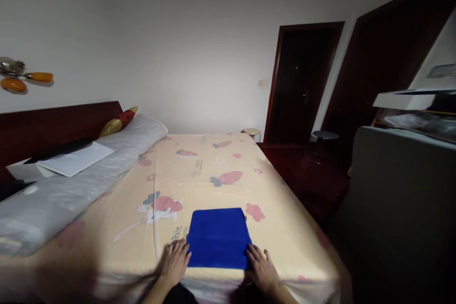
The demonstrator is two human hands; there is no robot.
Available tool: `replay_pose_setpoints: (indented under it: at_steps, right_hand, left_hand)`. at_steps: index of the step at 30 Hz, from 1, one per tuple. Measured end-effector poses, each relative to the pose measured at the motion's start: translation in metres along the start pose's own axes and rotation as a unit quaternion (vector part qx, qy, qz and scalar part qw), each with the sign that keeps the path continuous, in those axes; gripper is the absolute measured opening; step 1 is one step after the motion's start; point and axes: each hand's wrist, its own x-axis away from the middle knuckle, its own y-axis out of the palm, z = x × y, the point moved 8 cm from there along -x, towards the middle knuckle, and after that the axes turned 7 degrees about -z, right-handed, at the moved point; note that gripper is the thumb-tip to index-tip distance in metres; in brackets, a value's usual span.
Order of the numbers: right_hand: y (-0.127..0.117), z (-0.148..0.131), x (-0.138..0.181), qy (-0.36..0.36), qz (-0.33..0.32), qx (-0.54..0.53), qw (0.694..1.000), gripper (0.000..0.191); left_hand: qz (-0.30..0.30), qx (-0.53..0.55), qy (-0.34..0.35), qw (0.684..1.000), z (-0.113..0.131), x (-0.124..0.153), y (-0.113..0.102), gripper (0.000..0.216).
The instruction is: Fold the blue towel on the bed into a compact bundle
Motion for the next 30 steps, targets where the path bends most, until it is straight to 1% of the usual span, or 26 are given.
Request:
replay_pose_setpoints:
  at_steps: [2,4,6,8,10,12,14,18,22,25,27,30]
  right_hand:
    - [-0.001,-0.006,-0.001,-0.015,0.015,0.018,1.0,0.074]
    - [-0.001,-0.015,-0.002,-0.054,0.033,0.031,0.997,0.078]
    - [-0.001,-0.024,-0.001,-0.099,0.059,0.037,0.993,0.071]
    - [0.0,-0.028,0.0,-0.128,0.081,0.037,0.988,0.056]
    - [0.005,-0.028,-0.001,-0.136,0.082,0.035,0.987,0.046]
    - [0.01,-0.025,-0.003,-0.13,0.073,0.036,0.988,0.048]
    - [0.013,-0.021,-0.005,-0.118,0.072,0.038,0.99,0.052]
    - [0.009,-0.013,-0.007,-0.091,0.085,0.039,0.991,0.049]
    - [-0.001,-0.014,-0.005,-0.089,0.088,0.03,0.992,0.043]
    - [-0.008,-0.017,-0.001,-0.086,0.085,0.022,0.992,0.031]
    - [-0.009,-0.018,0.001,-0.08,0.083,0.018,0.993,0.029]
    - [-0.007,-0.019,0.001,-0.065,0.081,0.019,0.994,0.034]
  left_hand:
    - [0.028,0.007,0.031,0.999,0.013,0.001,-0.005,0.044]
    - [0.034,0.024,0.099,0.994,0.039,0.002,-0.009,0.043]
    - [0.023,0.032,0.171,0.984,0.065,0.005,-0.008,0.043]
    - [-0.008,0.032,0.211,0.977,0.082,0.006,0.0,0.05]
    - [-0.048,0.035,0.199,0.978,0.086,0.004,0.013,0.059]
    - [-0.078,0.042,0.162,0.983,0.081,0.001,0.025,0.062]
    - [-0.093,0.047,0.129,0.986,0.072,-0.002,0.031,0.063]
    - [-0.094,0.044,0.088,0.991,0.055,-0.007,0.027,0.066]
    - [-0.095,0.05,0.079,0.991,0.048,-0.007,0.018,0.063]
    - [-0.099,0.061,0.075,0.99,0.049,-0.007,0.015,0.052]
    - [-0.111,0.067,0.071,0.989,0.053,-0.007,0.018,0.048]
    - [-0.129,0.069,0.075,0.986,0.063,-0.006,0.025,0.058]
